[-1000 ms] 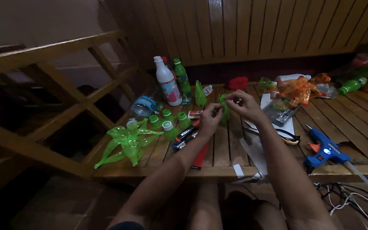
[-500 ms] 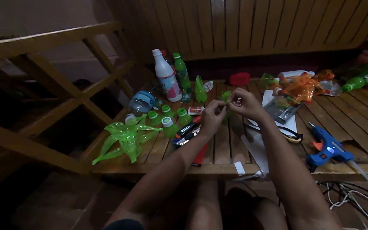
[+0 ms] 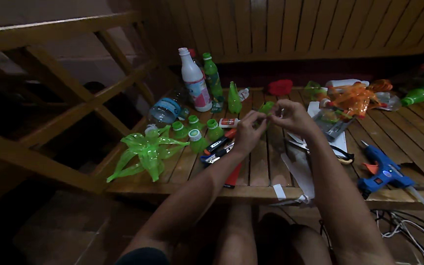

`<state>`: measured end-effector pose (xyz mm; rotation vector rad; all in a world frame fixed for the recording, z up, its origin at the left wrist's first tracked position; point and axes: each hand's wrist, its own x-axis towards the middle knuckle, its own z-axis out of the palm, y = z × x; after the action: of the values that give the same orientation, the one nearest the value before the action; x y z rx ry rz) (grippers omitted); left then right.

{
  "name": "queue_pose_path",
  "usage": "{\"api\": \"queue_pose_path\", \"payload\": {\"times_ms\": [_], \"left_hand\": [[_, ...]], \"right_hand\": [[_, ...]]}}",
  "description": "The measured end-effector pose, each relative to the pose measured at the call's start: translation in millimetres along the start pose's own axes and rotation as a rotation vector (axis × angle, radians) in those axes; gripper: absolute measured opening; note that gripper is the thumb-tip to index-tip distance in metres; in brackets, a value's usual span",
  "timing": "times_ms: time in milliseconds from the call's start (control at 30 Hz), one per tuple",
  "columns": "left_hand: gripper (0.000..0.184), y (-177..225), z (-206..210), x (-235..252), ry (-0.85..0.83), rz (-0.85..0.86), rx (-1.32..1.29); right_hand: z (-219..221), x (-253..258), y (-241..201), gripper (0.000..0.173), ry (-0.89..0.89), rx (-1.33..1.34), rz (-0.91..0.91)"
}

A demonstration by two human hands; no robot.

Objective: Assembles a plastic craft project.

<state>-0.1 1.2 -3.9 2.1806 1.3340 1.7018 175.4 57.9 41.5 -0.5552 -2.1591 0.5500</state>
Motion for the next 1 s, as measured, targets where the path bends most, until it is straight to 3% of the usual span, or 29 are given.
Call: {"api": "queue_pose_path", "payload": {"times_ms": [367, 1000], "left_hand": [[0.016, 1.7, 2.8, -2.5, -0.029, 0.061, 0.096], [0.012, 3.5, 4.5, -2.7, 0.006, 0.05, 0.013]], "right_hand": [[-1.6, 0.5, 11.8, 0.017, -0.004, -0.199, -0.191], [-0.6, 0.9, 6.5, 0.012, 0.05, -0.205, -0.241]]}}
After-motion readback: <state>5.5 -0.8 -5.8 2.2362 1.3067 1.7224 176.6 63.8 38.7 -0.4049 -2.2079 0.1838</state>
